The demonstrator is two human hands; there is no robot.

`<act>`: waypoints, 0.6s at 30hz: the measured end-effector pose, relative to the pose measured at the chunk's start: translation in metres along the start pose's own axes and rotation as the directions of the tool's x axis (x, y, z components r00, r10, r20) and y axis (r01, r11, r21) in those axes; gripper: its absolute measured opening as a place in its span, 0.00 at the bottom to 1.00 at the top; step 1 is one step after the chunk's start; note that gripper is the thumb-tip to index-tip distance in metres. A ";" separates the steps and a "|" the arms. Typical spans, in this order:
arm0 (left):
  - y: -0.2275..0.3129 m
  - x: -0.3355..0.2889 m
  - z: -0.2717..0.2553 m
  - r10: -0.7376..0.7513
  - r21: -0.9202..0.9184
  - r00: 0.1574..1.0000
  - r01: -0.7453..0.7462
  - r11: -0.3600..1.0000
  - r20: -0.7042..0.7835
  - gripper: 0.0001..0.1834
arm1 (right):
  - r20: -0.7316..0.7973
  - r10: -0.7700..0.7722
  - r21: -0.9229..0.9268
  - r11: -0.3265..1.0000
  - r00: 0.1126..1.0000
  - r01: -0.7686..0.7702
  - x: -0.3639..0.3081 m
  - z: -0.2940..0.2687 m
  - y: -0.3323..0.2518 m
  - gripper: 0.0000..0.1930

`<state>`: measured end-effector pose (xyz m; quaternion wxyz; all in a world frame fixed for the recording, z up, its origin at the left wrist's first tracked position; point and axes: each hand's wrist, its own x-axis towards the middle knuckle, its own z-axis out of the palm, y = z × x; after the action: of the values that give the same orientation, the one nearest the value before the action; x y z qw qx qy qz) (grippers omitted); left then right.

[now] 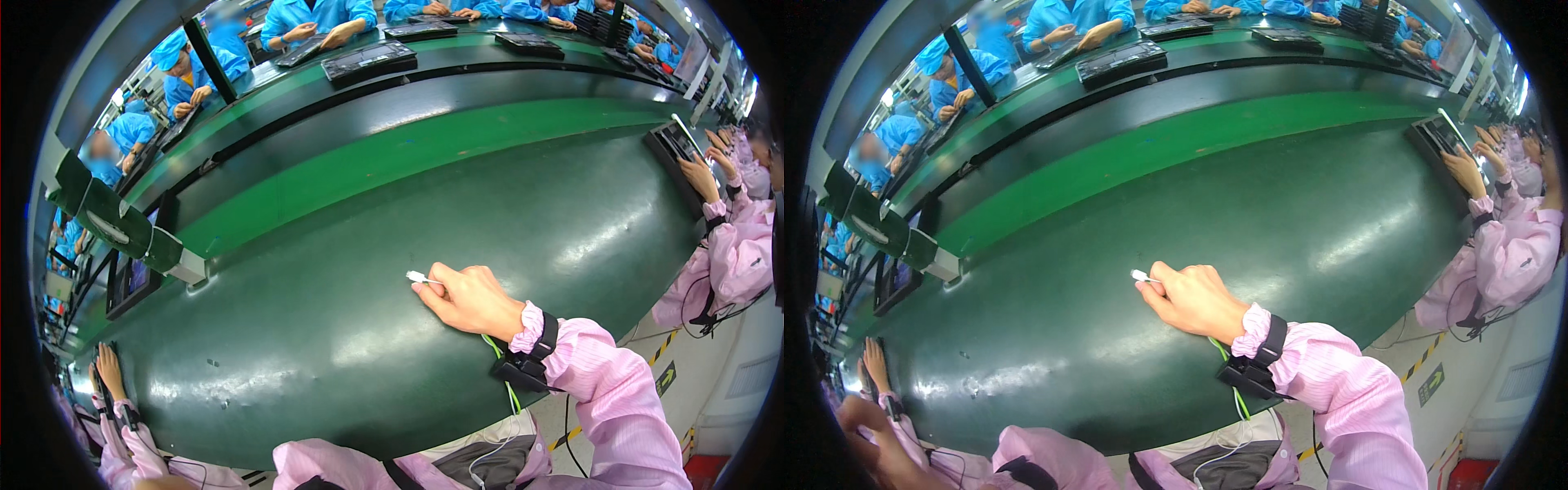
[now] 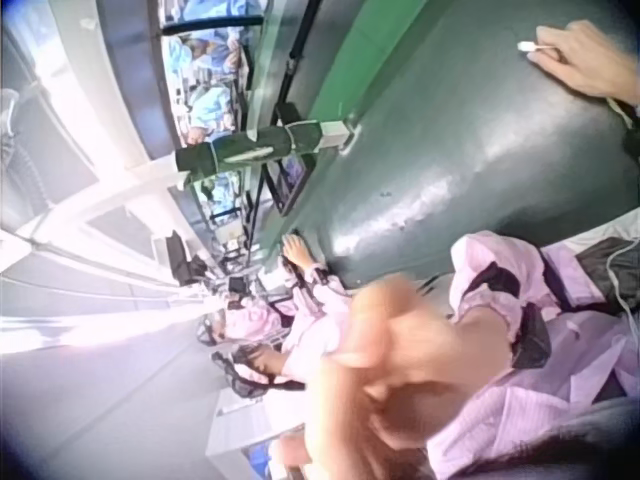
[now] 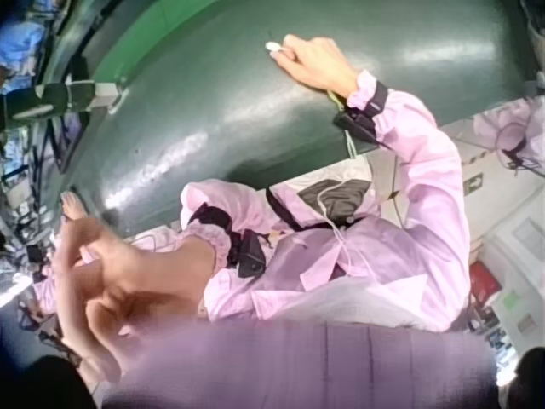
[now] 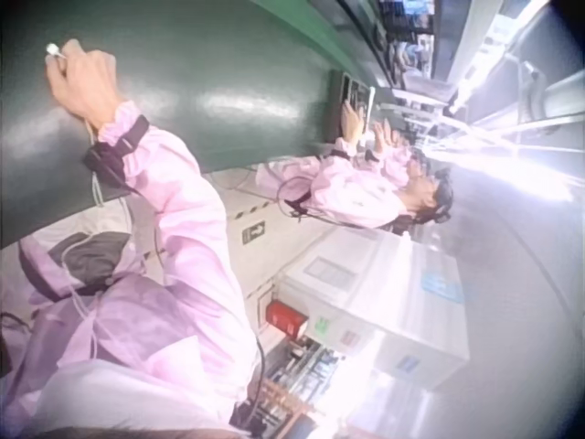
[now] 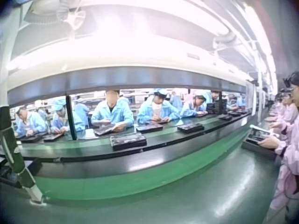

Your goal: Inspecting and assembling small electronic components on a factory production line while using industrial testing tablets.

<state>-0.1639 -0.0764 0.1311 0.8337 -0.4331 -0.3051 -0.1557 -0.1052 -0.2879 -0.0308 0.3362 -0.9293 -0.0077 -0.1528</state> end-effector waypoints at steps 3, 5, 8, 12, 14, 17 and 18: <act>-0.001 -0.007 -0.011 -0.011 0.034 1.000 0.011 0.999 -0.012 0.08 | 0.027 0.031 -0.042 0.999 0.999 -0.030 -0.003 -0.003 0.000 0.14; 0.001 -0.013 -0.025 -0.013 0.033 1.000 0.014 0.999 -0.024 0.08 | 0.015 0.027 -0.039 0.999 1.000 -0.026 -0.005 0.006 0.003 0.14; 0.001 -0.023 -0.056 -0.008 -0.022 0.999 0.007 1.000 -0.048 0.08 | 0.020 0.014 -0.015 1.000 1.000 -0.014 -0.006 0.014 0.006 0.14; -0.007 -0.034 -0.085 0.000 -0.011 0.997 -0.001 1.000 -0.081 0.07 | -0.003 -0.027 0.010 1.000 1.000 0.027 -0.006 0.016 0.007 0.13; -0.005 -0.037 -0.090 -0.002 0.047 0.994 0.007 0.999 -0.105 0.07 | -0.095 -0.065 0.014 0.998 0.993 0.067 -0.006 0.012 0.012 0.13; -0.001 -0.040 -0.093 -0.005 0.162 0.992 0.025 0.987 -0.124 0.07 | 0.034 0.008 -0.031 0.999 0.999 -0.007 -0.004 -0.006 0.009 0.13; -0.001 -0.042 -0.097 -0.006 0.195 0.993 0.028 0.980 -0.115 0.07 | -0.012 -0.023 -0.004 1.000 1.000 0.022 -0.003 0.001 0.008 0.12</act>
<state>-0.1601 -0.1565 0.0626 0.8870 -0.3367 -0.2745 -0.1564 -0.1067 -0.2932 -0.0378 0.3325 -0.9289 -0.0158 -0.1624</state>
